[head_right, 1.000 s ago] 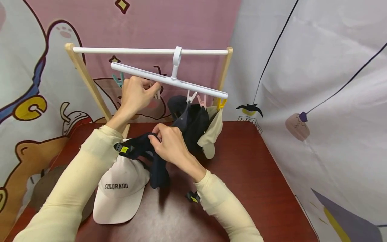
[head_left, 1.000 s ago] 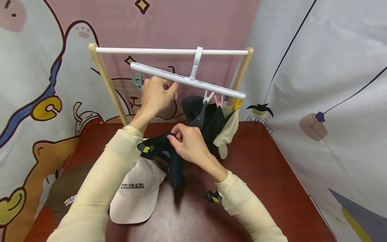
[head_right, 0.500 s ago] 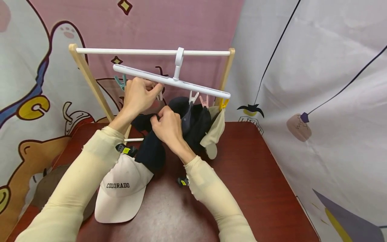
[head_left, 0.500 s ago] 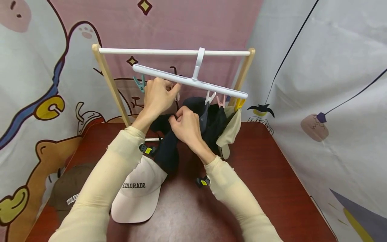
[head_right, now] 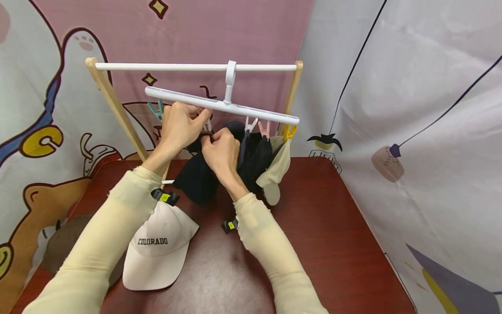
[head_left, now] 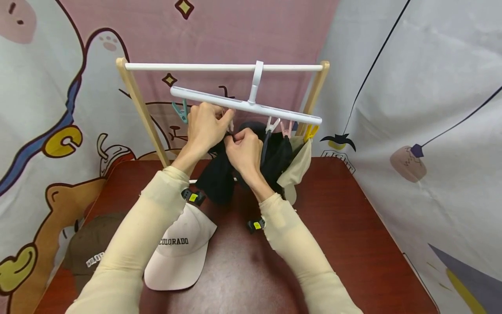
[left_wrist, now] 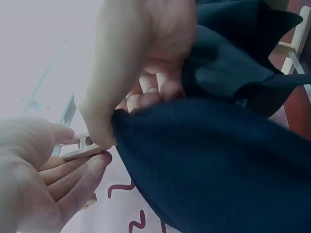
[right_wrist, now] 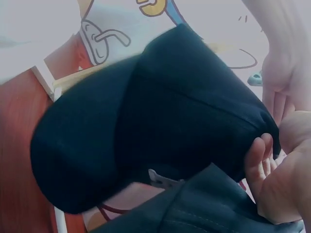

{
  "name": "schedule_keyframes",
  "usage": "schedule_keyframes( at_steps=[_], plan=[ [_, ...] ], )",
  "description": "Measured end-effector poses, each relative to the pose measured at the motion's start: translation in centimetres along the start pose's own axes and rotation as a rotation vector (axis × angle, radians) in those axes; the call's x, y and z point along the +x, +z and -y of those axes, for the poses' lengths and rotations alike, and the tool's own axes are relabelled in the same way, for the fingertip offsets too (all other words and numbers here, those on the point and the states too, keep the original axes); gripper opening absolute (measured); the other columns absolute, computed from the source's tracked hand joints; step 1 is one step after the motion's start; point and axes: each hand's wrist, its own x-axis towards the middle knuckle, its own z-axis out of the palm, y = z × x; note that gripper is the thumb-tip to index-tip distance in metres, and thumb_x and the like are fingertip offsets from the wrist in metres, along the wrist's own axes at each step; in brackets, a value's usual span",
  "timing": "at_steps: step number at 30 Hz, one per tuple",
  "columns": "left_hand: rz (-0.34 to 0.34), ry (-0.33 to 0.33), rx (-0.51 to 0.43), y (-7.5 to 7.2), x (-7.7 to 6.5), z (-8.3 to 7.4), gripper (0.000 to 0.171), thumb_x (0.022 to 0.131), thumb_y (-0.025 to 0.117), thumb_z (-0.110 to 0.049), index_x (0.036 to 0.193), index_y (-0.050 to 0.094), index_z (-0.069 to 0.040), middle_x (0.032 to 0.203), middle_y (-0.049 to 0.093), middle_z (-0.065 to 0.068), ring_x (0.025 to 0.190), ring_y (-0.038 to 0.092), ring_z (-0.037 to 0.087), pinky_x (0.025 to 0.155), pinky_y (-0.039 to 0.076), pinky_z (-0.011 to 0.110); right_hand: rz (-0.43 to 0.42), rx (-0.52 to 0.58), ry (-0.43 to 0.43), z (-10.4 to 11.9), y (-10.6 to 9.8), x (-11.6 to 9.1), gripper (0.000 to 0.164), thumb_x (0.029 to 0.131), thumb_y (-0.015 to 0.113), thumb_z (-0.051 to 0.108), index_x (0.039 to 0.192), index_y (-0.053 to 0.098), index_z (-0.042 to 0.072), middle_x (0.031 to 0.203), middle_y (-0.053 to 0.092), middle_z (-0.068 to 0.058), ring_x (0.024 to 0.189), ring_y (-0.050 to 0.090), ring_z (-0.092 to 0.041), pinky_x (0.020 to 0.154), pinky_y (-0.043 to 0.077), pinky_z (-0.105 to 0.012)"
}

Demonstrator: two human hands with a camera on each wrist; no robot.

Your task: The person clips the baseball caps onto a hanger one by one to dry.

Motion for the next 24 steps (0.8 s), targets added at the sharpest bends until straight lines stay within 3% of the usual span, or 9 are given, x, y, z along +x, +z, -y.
schedule_keyframes(
  at_steps=[5,11,19,24],
  plan=[
    [-0.009,0.003,-0.009,0.17,-0.07,-0.07,0.049,0.109,0.071,-0.029,0.065,0.078,-0.009,0.052,0.058,0.004,0.045,0.039,0.015,0.050,0.024,0.029,-0.054,0.013,0.020,0.03,0.45,0.12,0.018,0.095,0.075,0.026,0.092,0.073,0.008,0.079,0.082,-0.007,0.076,0.080,-0.027,0.073,0.063,-0.046],
    [-0.017,0.010,0.000,0.24,-0.19,-0.22,0.057,0.108,0.071,-0.028,0.055,0.062,-0.012,0.048,0.044,-0.002,0.043,0.038,0.016,0.048,0.024,0.029,-0.105,0.034,0.035,-0.14,0.76,0.08,0.018,0.096,0.076,0.027,0.093,0.073,0.009,0.080,0.083,-0.008,0.076,0.080,-0.026,0.073,0.063,-0.047],
    [-0.009,0.003,0.005,0.23,-0.29,-0.48,0.057,0.109,0.071,-0.031,0.056,0.065,-0.012,0.049,0.051,0.001,0.044,0.047,0.019,0.048,0.027,0.030,-0.127,0.072,0.013,-0.23,0.80,-0.18,0.017,0.096,0.076,0.025,0.093,0.073,0.009,0.081,0.083,-0.009,0.077,0.080,-0.027,0.074,0.063,-0.047],
    [-0.007,0.001,0.008,0.22,-0.20,-0.50,0.056,0.109,0.071,-0.031,0.056,0.067,-0.011,0.049,0.052,0.002,0.046,0.049,0.021,0.049,0.028,0.031,-0.107,0.133,0.012,-0.18,0.57,-0.29,0.016,0.098,0.075,0.024,0.094,0.073,0.008,0.079,0.083,-0.009,0.065,0.078,-0.022,0.067,0.062,-0.038]
  ],
)
